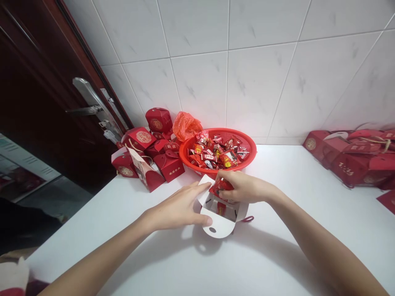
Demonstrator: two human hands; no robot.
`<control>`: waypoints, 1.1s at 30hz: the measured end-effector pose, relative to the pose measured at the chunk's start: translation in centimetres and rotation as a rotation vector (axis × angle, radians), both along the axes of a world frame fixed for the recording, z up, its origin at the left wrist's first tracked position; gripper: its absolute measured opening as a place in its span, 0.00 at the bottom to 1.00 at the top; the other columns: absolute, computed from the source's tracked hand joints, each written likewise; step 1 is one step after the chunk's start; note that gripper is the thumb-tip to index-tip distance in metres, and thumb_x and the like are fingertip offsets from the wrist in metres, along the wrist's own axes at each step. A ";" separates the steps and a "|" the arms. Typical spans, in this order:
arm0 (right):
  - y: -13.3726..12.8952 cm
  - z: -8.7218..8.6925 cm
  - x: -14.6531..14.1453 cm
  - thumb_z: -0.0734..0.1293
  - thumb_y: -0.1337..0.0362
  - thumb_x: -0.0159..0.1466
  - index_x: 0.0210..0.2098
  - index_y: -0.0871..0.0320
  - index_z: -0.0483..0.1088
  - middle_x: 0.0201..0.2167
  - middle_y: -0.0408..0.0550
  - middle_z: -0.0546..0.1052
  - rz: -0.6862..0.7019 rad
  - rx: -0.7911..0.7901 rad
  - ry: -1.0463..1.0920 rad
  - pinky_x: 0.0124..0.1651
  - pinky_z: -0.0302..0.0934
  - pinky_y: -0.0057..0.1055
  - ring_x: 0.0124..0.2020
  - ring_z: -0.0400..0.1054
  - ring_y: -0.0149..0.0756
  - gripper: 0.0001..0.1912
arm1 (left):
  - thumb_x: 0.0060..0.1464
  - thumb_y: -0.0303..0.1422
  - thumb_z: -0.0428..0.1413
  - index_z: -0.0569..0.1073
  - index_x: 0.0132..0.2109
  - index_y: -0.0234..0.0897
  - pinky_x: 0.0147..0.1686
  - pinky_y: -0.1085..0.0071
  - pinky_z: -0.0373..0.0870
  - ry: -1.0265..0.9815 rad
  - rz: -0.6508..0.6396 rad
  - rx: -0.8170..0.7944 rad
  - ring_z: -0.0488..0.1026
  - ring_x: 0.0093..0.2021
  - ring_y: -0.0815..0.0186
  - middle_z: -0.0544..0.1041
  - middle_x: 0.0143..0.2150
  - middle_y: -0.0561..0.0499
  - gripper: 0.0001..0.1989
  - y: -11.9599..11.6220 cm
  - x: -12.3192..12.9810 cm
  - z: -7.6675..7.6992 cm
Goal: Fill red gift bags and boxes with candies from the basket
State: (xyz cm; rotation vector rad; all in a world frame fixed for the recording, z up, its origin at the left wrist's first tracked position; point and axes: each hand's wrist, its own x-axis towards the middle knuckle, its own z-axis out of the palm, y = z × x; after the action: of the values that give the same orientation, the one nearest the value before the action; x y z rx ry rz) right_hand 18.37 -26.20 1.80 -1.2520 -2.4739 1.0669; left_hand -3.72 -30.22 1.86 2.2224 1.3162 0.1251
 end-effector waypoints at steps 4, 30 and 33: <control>-0.1 0.2 -0.1 0.65 0.65 0.62 0.36 0.58 0.67 0.35 0.46 0.73 0.035 0.026 -0.045 0.30 0.56 0.29 0.33 0.65 0.35 0.04 | 0.50 0.46 0.63 0.68 0.63 0.40 0.54 0.62 0.69 -0.002 -0.004 0.023 0.64 0.66 0.45 0.68 0.66 0.43 0.35 -0.1 0.1 0.0; -2.5 0.7 -1.3 0.59 0.78 0.61 0.38 0.59 0.68 0.30 0.45 0.74 -0.056 0.347 -0.289 0.26 0.43 0.29 0.24 0.61 0.29 0.12 | 0.52 0.41 0.62 0.65 0.65 0.44 0.50 0.62 0.69 -0.132 -0.034 -0.044 0.72 0.57 0.50 0.75 0.58 0.46 0.33 -0.2 0.5 -0.8; -2.7 0.9 -0.9 0.60 0.77 0.62 0.35 0.59 0.70 0.29 0.45 0.74 0.088 0.346 -0.240 0.27 0.44 0.29 0.24 0.61 0.28 0.10 | 0.53 0.41 0.61 0.69 0.61 0.44 0.47 0.63 0.70 -0.127 -0.033 -0.066 0.74 0.52 0.52 0.77 0.54 0.47 0.28 -0.3 0.7 -0.5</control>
State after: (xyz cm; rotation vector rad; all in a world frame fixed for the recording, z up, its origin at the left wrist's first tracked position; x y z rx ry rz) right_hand 17.48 -28.94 2.74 -1.2312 -2.7577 0.4922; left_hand -3.05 -30.52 1.31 2.1426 1.1987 0.2040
